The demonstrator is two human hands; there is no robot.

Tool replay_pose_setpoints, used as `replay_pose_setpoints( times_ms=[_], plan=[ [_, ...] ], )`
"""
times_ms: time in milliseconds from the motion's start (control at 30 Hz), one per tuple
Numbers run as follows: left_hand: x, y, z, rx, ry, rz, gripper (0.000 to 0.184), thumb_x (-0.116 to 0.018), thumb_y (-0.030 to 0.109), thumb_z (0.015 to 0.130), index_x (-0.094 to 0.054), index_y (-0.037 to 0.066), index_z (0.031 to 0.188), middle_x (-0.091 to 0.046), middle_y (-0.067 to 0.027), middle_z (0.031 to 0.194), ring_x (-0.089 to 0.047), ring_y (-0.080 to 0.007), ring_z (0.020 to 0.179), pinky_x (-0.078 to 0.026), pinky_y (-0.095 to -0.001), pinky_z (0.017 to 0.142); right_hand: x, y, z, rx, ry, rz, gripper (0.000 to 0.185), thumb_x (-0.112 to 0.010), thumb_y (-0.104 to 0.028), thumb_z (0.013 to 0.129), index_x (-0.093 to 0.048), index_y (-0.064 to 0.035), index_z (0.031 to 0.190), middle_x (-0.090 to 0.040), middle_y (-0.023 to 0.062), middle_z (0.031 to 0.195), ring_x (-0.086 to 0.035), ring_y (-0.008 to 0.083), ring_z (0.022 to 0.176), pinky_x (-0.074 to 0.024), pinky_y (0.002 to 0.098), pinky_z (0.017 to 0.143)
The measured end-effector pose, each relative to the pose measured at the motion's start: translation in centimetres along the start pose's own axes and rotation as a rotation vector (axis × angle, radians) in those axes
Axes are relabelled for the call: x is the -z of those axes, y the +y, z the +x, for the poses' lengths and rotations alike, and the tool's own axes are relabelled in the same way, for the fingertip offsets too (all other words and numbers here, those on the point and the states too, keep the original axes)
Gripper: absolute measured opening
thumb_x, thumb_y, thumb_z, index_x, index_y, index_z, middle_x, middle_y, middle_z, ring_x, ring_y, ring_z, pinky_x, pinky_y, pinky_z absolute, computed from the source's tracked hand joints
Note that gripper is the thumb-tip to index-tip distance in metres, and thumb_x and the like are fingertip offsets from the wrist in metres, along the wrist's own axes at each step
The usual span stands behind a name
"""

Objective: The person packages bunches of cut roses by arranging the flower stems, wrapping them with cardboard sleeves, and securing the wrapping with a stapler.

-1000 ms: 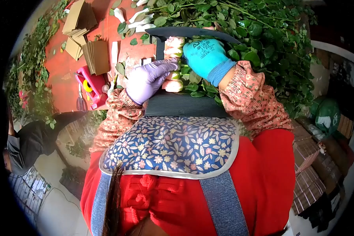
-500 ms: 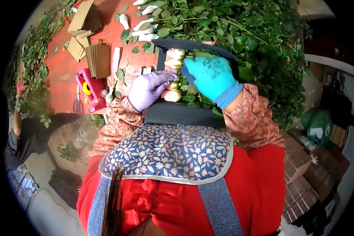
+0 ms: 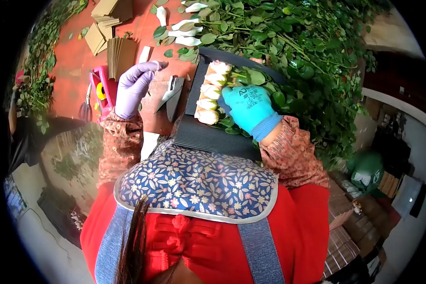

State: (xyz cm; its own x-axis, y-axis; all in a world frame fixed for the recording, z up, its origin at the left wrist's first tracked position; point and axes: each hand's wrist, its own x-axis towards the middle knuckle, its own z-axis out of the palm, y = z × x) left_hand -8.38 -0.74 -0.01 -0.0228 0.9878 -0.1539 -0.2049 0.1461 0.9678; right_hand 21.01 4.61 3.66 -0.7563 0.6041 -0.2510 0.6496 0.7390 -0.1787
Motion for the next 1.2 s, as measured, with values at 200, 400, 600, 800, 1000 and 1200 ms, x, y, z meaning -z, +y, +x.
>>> replay_pose_setpoints(
  times_ms=[200,400,600,800,1000,1200],
  plan=[
    [-5.3,0.5,0.2,-0.420,-0.326,0.533,0.025,-0.063,0.006,0.085,-0.066,0.006,0.110,-0.067,-0.0089,0.110,-0.066,-0.0243,0.095,-0.052,-0.0316,0.083,0.4,-0.4,-0.1,0.001,0.016,0.027,0.020,-0.061,-0.029,0.089,-0.059,-0.0092,0.089,-0.061,0.0111,0.074,-0.063,0.0292,0.063,-0.0487,0.0409,0.053],
    [-7.8,-2.6,1.6,-0.417,-0.502,0.689,0.028,-0.068,0.006,0.079,-0.067,0.009,0.107,-0.067,-0.0083,0.108,-0.065,-0.0268,0.099,-0.053,-0.0338,0.081,0.5,-0.2,-0.6,-0.014,0.048,0.000,0.020,-0.062,-0.028,0.087,-0.061,-0.0093,0.093,-0.061,0.0110,0.074,-0.062,0.0289,0.061,-0.0485,0.0403,0.053],
    [-7.4,-2.0,2.0,-0.349,-0.579,0.676,0.032,-0.071,0.011,0.077,-0.065,0.011,0.109,-0.063,-0.0059,0.112,-0.064,-0.0267,0.100,-0.053,-0.0329,0.081,2.5,-2.4,-1.6,0.013,-0.092,-0.033,0.016,-0.061,-0.029,0.086,-0.061,-0.0129,0.088,-0.062,0.0075,0.070,-0.062,0.0269,0.059,-0.0475,0.0394,0.052],
    [-7.3,-2.6,2.2,-0.446,-0.610,0.774,0.035,-0.070,0.013,0.078,-0.060,0.016,0.112,-0.059,-0.0025,0.113,-0.064,-0.0271,0.093,-0.053,-0.0340,0.073,0.7,-2.5,-1.3,0.107,-0.120,-0.012,0.016,-0.060,-0.028,0.087,-0.061,-0.0127,0.088,-0.061,0.0062,0.065,-0.061,0.0261,0.056,-0.0481,0.0395,0.052],
    [-7.4,-2.4,2.6,-0.495,-0.609,0.824,0.034,-0.068,0.013,0.080,-0.059,0.018,0.112,-0.058,-0.0016,0.112,-0.065,-0.0275,0.088,-0.053,-0.0350,0.068,1.0,-1.3,-1.8,0.248,-0.011,0.178,0.017,-0.057,-0.024,0.086,-0.060,-0.0103,0.095,-0.061,0.0040,0.066,-0.063,0.0233,0.059,-0.0489,0.0372,0.054],
    [-7.5,-2.4,2.5,-0.504,-0.635,0.907,0.029,-0.064,0.016,0.082,-0.057,0.018,0.111,-0.055,-0.0023,0.110,-0.064,-0.0287,0.081,-0.052,-0.0381,0.063,-0.3,-1.7,-1.5,0.315,0.017,0.012,0.017,-0.058,-0.020,0.081,-0.058,-0.0105,0.096,-0.059,0.0028,0.069,-0.063,0.0221,0.060,-0.0485,0.0364,0.054]
  ],
)
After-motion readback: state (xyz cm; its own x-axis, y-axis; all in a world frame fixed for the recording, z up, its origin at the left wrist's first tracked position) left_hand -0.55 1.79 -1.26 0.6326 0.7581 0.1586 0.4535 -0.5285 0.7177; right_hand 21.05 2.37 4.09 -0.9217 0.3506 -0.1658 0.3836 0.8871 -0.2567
